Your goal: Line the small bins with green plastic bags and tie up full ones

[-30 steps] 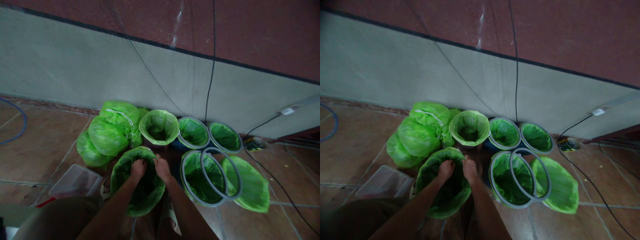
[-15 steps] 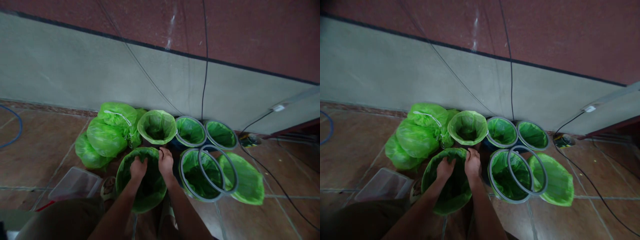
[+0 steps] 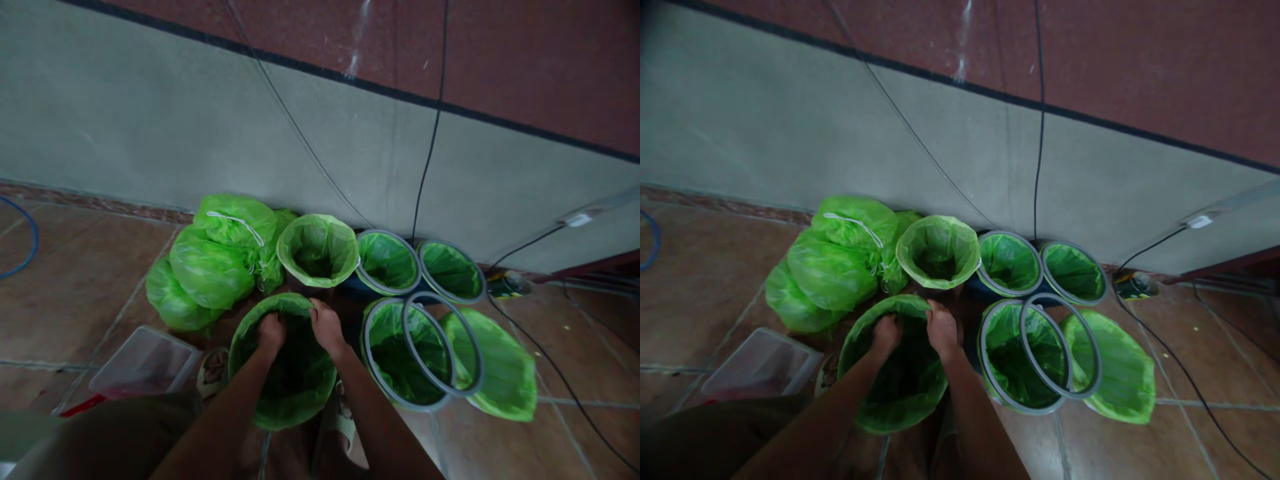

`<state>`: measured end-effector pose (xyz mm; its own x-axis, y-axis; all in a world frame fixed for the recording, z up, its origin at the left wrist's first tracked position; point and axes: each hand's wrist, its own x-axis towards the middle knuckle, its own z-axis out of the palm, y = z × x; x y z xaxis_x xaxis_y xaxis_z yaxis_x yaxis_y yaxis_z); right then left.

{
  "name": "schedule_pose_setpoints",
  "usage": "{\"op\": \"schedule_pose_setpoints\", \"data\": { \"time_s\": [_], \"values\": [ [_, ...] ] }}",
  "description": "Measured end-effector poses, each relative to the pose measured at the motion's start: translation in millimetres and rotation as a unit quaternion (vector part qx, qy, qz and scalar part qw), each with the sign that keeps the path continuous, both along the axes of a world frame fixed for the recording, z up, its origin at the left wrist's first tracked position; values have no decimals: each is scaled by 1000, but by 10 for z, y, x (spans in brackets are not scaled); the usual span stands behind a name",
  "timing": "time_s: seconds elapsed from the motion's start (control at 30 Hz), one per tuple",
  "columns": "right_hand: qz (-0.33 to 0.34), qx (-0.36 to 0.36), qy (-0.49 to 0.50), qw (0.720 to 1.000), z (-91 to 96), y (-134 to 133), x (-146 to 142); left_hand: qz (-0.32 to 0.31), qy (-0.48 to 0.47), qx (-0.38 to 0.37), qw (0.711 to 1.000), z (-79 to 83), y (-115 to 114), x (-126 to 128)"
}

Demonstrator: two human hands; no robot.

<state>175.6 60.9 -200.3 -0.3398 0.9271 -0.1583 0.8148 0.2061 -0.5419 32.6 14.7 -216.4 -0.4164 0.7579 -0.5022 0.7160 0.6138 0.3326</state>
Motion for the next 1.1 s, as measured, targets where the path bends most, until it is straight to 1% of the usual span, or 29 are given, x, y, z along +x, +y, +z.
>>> {"op": "schedule_pose_setpoints", "data": {
  "time_s": [0.07,0.13,0.2,0.27,0.3,0.37,0.43,0.47,0.5,0.57,0.67,0.73,0.83,0.93,1.0,1.1],
  "values": [
    [6,-11,-28,1000,9,-22,13,-11,5,-14,1000,21,-51,-48],
    [2,-11,-38,999,40,-29,18,-23,7,-33,999,98,-73,-80],
    [-13,10,-19,1000,85,-19,19,-37,8,-44,998,241,-68,-94],
    [-40,52,25,998,133,12,16,-50,18,-33,998,434,-33,-103],
    [-53,73,47,995,156,34,10,-53,27,-19,998,536,-2,-113],
    [-62,101,77,990,190,86,-15,-48,59,33,997,709,95,-156],
    [-41,104,76,991,205,138,-58,-46,89,109,989,794,223,-236],
    [-23,97,65,993,203,158,-84,-59,88,137,985,796,289,-285],
    [-3,87,49,995,197,174,-108,-83,74,147,983,773,348,-337],
    [30,63,14,998,172,187,-147,-139,33,144,979,673,428,-433],
    [61,38,-19,997,129,172,-157,-204,-10,137,969,490,430,-531],
    [76,30,-37,996,112,151,-135,-224,-14,138,965,399,384,-563],
    [86,14,-88,992,109,126,-96,-227,4,131,965,327,319,-570],
    [83,-1,-132,988,115,118,-87,-210,32,117,970,323,286,-533],
    [80,-8,-143,986,123,116,-94,-196,45,107,974,360,274,-508],
    [63,-18,-138,988,151,102,-89,-171,54,91,980,480,260,-542]
  ]
}}
